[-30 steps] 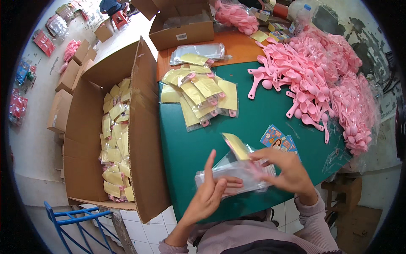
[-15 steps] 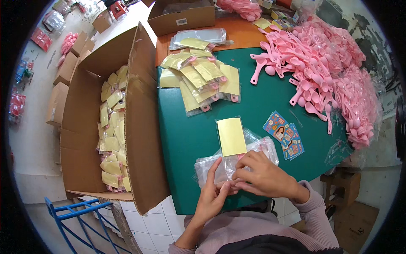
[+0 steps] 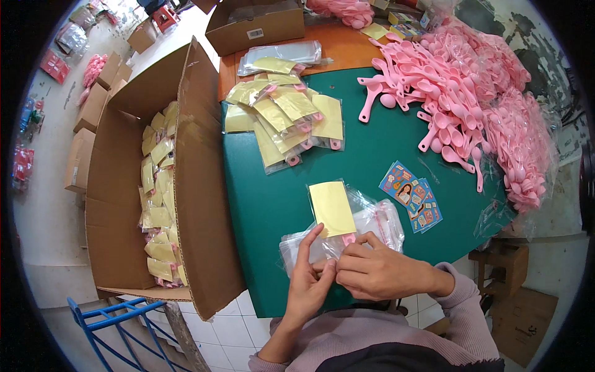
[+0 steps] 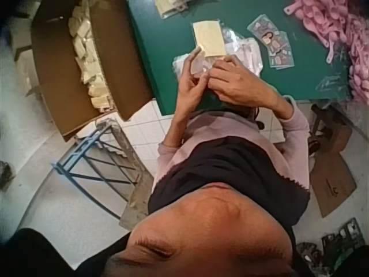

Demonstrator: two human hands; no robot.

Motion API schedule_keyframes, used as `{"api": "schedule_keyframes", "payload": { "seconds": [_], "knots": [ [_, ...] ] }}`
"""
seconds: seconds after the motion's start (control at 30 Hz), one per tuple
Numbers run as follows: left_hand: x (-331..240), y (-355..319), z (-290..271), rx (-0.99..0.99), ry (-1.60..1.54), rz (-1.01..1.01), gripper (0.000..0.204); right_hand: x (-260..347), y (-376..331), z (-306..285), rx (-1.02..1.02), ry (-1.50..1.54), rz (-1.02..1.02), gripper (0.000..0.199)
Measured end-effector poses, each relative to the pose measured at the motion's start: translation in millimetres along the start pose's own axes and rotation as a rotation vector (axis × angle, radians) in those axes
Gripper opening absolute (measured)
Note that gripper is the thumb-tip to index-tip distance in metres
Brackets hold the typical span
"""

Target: The person packs plastic spoons, printed cards, and paper inserts into small plastic pouches by hand.

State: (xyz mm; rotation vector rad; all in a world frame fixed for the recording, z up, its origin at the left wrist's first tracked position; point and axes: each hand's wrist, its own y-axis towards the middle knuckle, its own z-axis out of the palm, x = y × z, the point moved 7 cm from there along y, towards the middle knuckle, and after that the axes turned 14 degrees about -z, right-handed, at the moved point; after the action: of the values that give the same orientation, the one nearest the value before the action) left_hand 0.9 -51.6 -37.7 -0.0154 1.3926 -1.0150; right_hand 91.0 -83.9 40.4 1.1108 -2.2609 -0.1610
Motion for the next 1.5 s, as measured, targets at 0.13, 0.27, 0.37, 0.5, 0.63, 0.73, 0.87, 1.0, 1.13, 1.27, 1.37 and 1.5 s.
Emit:
{"api": "schedule_keyframes", "payload": {
  "seconds": [0.13,0.27,0.37,0.5,0.63,0.73,0.87,1.0,1.13,1.27,1.37,1.5],
  "knots": [
    [-5.5,-3.2,-4.4,-0.066,-0.094,0.017,0.048,-18.4,-19.8,-43.7,-0.04,0.572,-0.085,0.013],
    [3.1,4.0,-7.6,0.056,-0.098,0.007,0.04,-107.2,-137.5,-141.9,-0.566,0.512,0.502,0.017],
    [0.8,3.9,0.1,0.079,-0.066,0.005,0.032,-118.3,-170.1,-170.4,-0.402,-0.244,0.787,0.012],
    [1.6,-1.4,0.7,0.045,-0.064,-0.022,0.029,-70.9,-105.8,-95.6,-0.313,-0.251,0.645,0.039],
    [-5.9,-8.4,8.2,0.106,-0.063,-0.023,0.03,-34.0,-42.6,-5.2,-0.397,0.165,0.493,0.036],
    [-9.6,-18.8,10.1,0.173,-0.058,-0.113,0.03,-39.3,-44.5,-2.3,-0.494,0.102,0.466,0.024],
    [-0.5,-24.3,-10.4,0.194,-0.225,-0.065,0.029,-41.1,-48.2,-8.0,-0.538,0.224,0.432,0.019],
    [-13.3,-27.0,-8.9,-0.148,0.431,0.181,0.023,-37.4,-46.7,-6.0,-0.531,0.276,0.464,0.017],
    [-11.0,-25.3,-12.8,-0.212,0.521,0.193,0.012,-40.7,-53.0,-2.1,-0.501,0.395,0.576,0.013],
    [-6.4,-23.7,-13.2,-0.253,0.44,0.161,0.013,-45.0,-66.6,27.6,-0.668,0.971,0.749,0.009],
    [-3.8,-21.9,-14.5,-0.266,0.293,0.171,0.01,-44.4,-69.0,33.5,-0.714,0.992,0.815,0.01],
    [6.5,-16.0,-13.6,-0.236,0.011,0.064,0.016,-43.9,-69.0,32.6,-0.792,0.902,0.902,0.009]
  ]
}}
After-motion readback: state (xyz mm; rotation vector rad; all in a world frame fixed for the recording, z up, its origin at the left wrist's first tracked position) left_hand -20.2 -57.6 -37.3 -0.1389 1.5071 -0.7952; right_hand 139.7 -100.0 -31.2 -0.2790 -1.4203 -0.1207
